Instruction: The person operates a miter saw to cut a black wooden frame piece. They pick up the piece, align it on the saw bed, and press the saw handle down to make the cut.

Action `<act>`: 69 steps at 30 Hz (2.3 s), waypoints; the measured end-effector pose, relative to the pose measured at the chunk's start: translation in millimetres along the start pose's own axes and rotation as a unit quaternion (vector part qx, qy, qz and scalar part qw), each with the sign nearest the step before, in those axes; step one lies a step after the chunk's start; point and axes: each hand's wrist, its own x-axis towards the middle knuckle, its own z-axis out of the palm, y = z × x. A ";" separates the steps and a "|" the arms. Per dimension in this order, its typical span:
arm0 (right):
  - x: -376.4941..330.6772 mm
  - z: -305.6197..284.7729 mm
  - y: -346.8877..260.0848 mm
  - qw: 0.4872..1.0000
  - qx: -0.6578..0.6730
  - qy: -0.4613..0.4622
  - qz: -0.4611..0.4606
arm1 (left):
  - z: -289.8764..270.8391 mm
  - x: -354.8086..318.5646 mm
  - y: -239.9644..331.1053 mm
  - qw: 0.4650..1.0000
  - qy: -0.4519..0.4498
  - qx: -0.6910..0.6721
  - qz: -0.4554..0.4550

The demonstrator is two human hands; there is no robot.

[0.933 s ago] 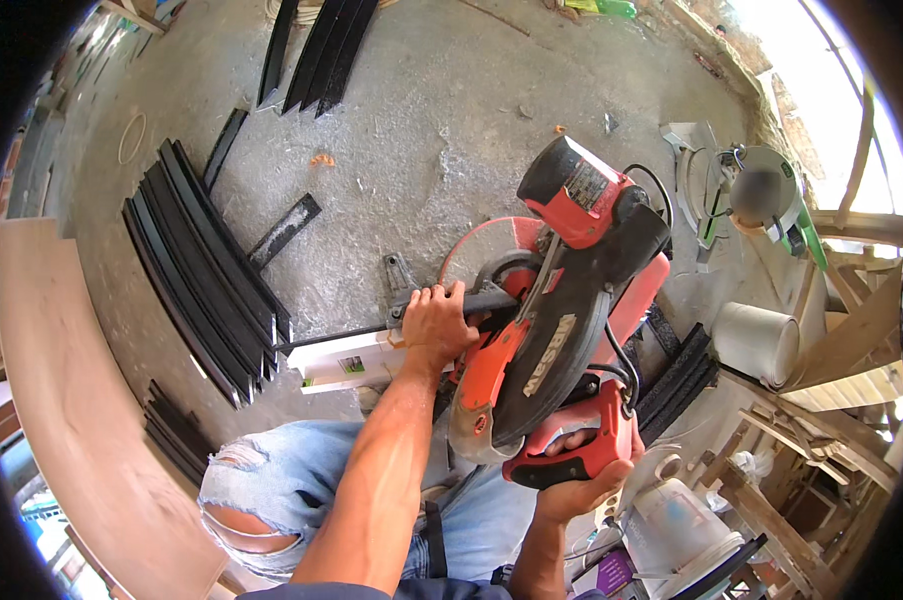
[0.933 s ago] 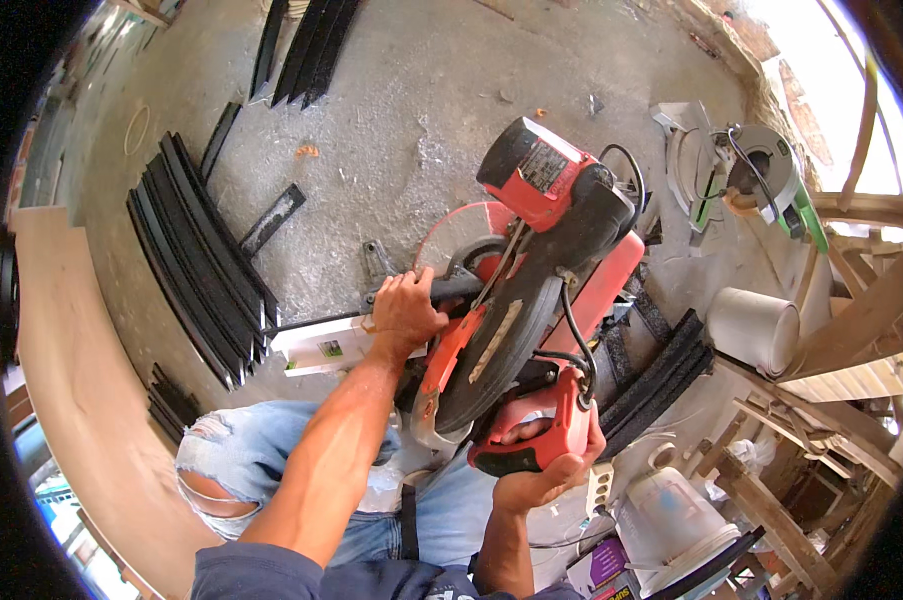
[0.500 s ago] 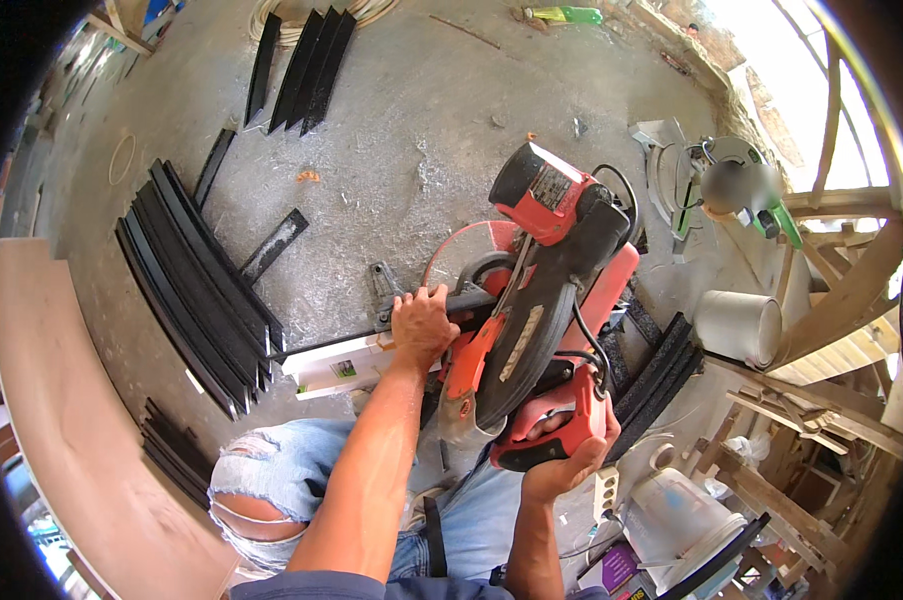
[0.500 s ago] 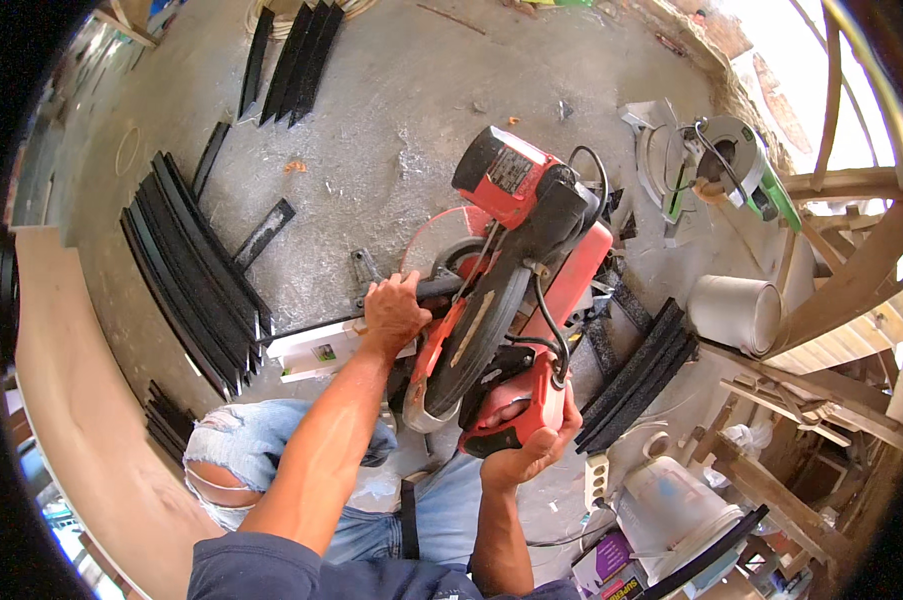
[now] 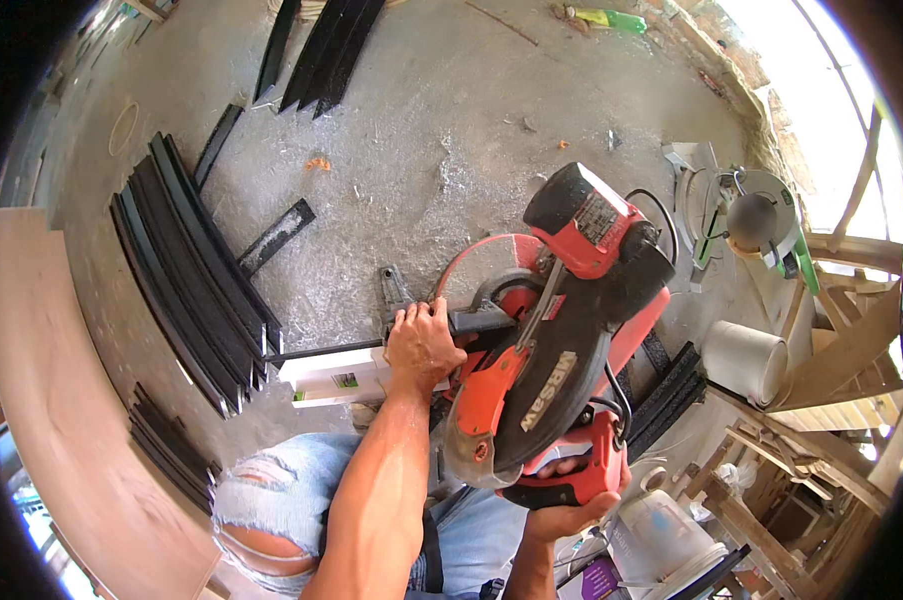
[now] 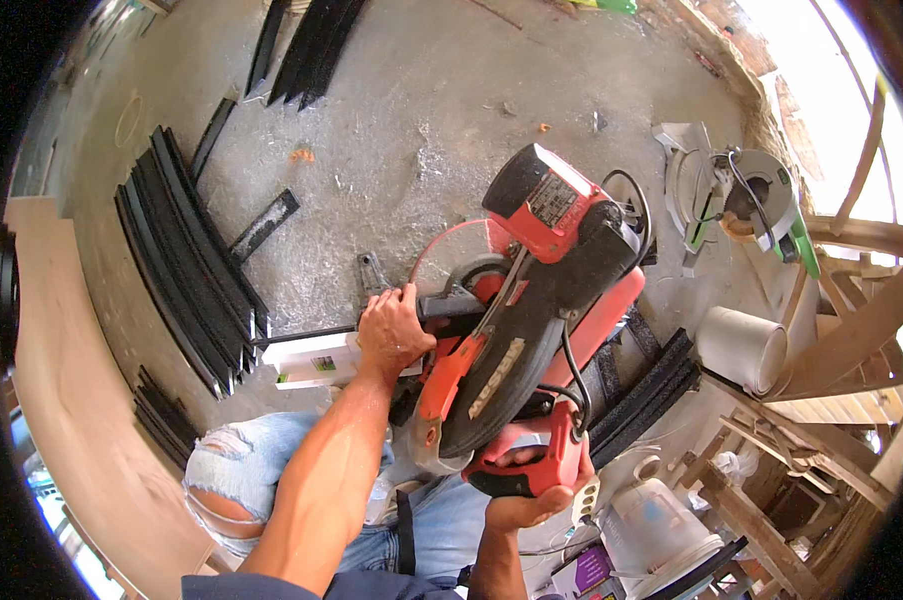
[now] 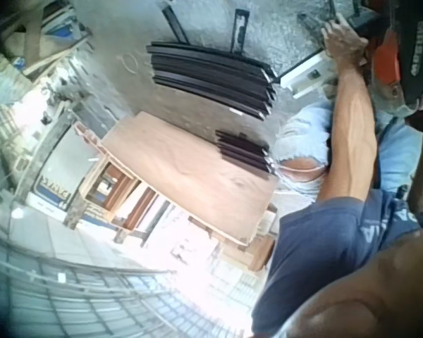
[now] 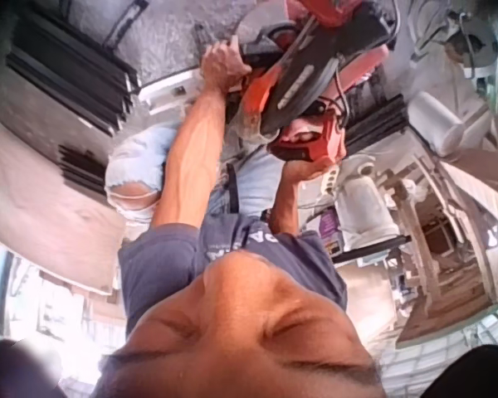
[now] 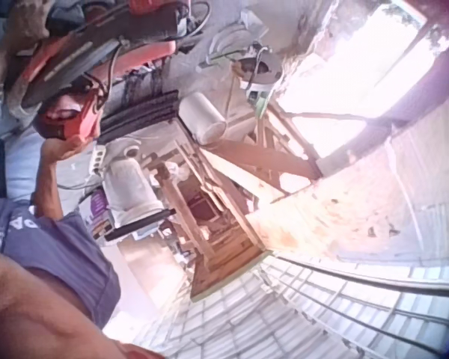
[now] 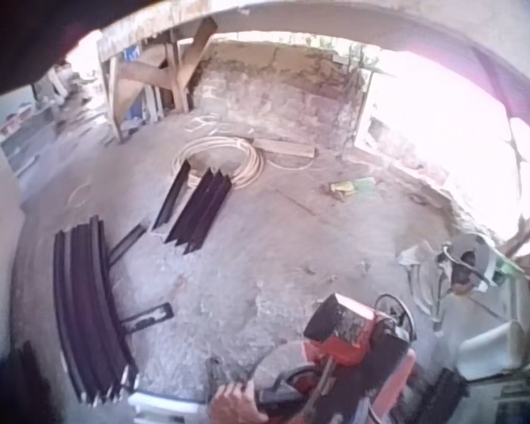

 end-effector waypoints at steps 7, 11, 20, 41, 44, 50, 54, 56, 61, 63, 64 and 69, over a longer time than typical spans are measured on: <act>-7.1 3.4 -2.7 0.998 -0.039 0.031 0.032 | 1.3 -1.3 -4.8 1.000 0.027 0.010 0.005; -7.0 3.9 -7.0 0.998 -0.044 0.023 0.044 | 5.2 1.3 -2.4 0.999 0.030 0.015 0.023; -4.0 5.3 -14.8 0.998 -0.053 -0.005 0.043 | 5.8 2.0 0.5 0.999 0.030 0.028 0.022; -8.2 -4.2 -9.5 0.997 -0.057 -0.052 0.005 | 7.1 1.5 0.6 0.997 0.030 0.047 0.049; -7.2 -5.0 -9.8 0.996 -0.068 -0.051 0.006 | 9.0 0.7 -0.6 0.996 0.034 0.053 0.056; -8.0 -5.1 -11.8 0.994 -0.090 -0.060 0.019 | 8.2 1.1 -0.8 0.997 0.019 0.047 0.049; -9.3 -5.8 -9.0 0.994 -0.094 -0.043 0.024 | 4.6 1.5 0.6 0.996 0.045 0.046 0.060; -11.1 -12.3 -5.9 0.993 -0.089 -0.062 0.038 | 6.2 1.9 -2.1 0.996 0.049 0.043 0.058; -10.6 -3.9 -7.8 0.994 -0.089 -0.003 0.060 | 12.1 2.0 -10.3 0.994 0.062 0.050 0.076; -5.0 -5.0 -13.0 0.998 -0.052 -0.020 0.042 | 12.1 1.9 -7.9 0.995 0.058 0.048 0.064; -4.1 -3.7 -17.3 0.998 -0.036 -0.026 0.048 | 11.8 2.8 -7.5 0.995 0.058 0.042 0.065; -6.3 -12.6 -16.9 0.997 -0.001 -0.028 0.066 | 10.3 1.1 -8.1 0.997 0.048 0.032 0.058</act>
